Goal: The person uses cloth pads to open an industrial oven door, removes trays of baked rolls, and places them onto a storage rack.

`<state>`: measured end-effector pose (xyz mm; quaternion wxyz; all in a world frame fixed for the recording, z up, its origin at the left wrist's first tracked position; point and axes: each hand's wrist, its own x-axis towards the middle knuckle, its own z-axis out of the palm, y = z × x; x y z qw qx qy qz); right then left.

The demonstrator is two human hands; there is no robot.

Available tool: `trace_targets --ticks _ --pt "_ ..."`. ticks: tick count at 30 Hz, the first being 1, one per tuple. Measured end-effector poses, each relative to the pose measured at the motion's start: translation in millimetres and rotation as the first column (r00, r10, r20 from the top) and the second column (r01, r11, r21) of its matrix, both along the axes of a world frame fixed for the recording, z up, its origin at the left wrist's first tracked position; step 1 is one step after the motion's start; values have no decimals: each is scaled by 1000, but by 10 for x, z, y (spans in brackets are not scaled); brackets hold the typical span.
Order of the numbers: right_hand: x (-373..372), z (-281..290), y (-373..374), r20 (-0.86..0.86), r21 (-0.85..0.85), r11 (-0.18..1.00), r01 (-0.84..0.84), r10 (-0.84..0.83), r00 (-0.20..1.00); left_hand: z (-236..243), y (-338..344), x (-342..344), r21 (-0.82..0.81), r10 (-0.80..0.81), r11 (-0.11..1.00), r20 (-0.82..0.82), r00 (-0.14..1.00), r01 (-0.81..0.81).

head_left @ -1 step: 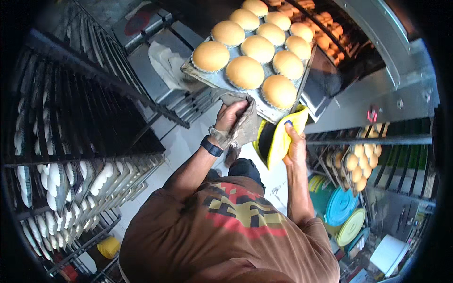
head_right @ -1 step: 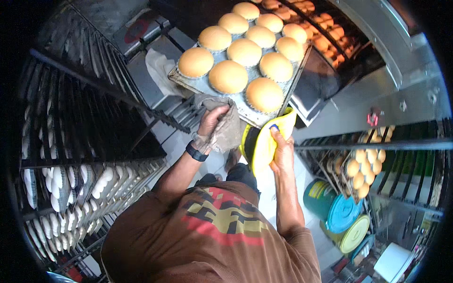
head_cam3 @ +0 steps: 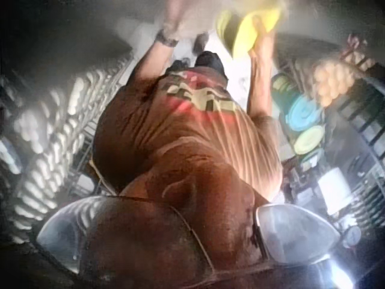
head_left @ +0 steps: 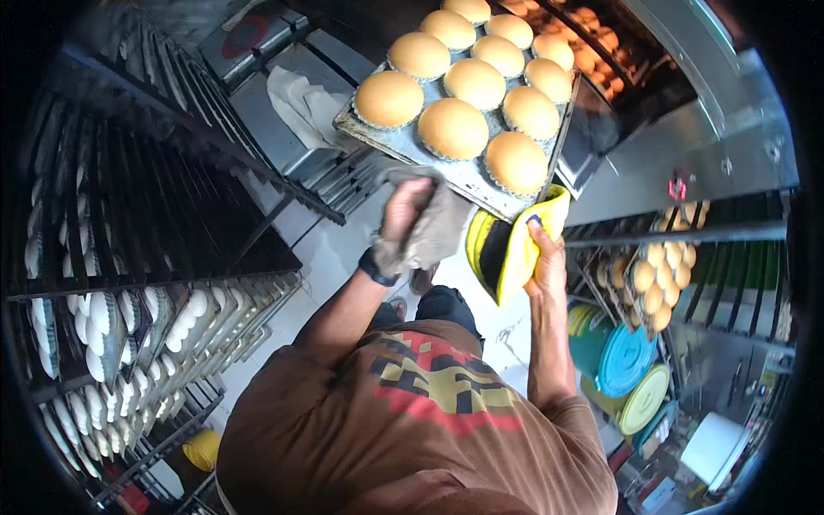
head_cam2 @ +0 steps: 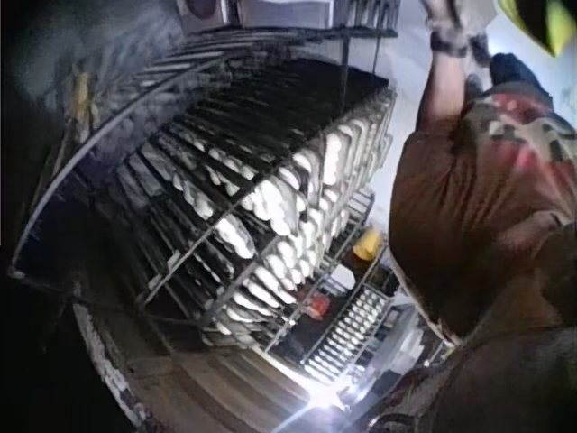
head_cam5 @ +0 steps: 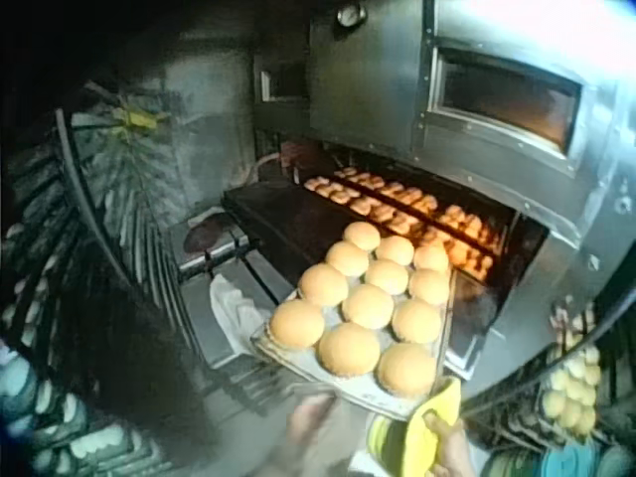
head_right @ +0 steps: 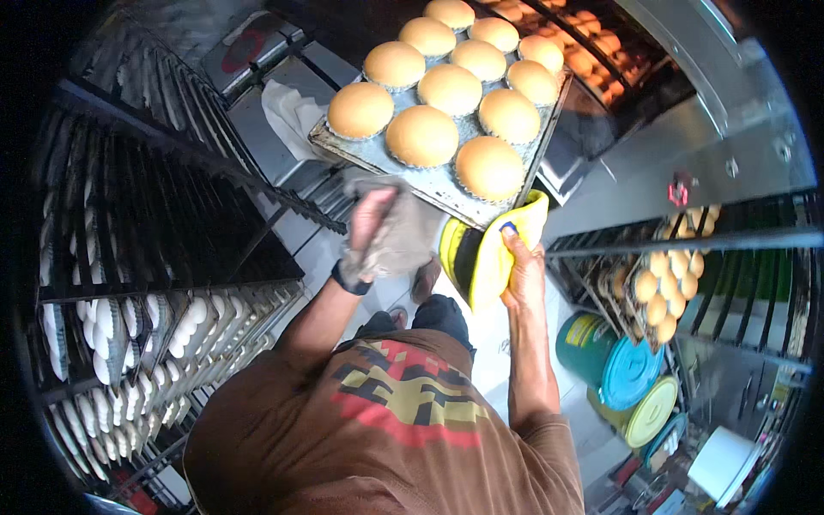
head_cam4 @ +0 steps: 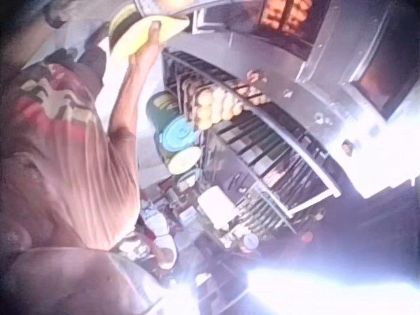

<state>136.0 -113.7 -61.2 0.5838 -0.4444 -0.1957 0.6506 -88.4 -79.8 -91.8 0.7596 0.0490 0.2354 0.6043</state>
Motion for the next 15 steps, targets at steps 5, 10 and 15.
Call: trace_targets --ticks 5,10,15 --pt "458 12 -768 72 -37 999 21 -18 997 2 -506 -738 90 16 996 107 994 -25" --pt "705 -10 -1534 118 -79 997 22 -12 993 -192 -840 -947 36 -251 967 -56 966 253" --pt "991 -117 -2227 182 -65 985 -162 172 968 -220 -1890 -806 -5 -300 952 -206 931 306"
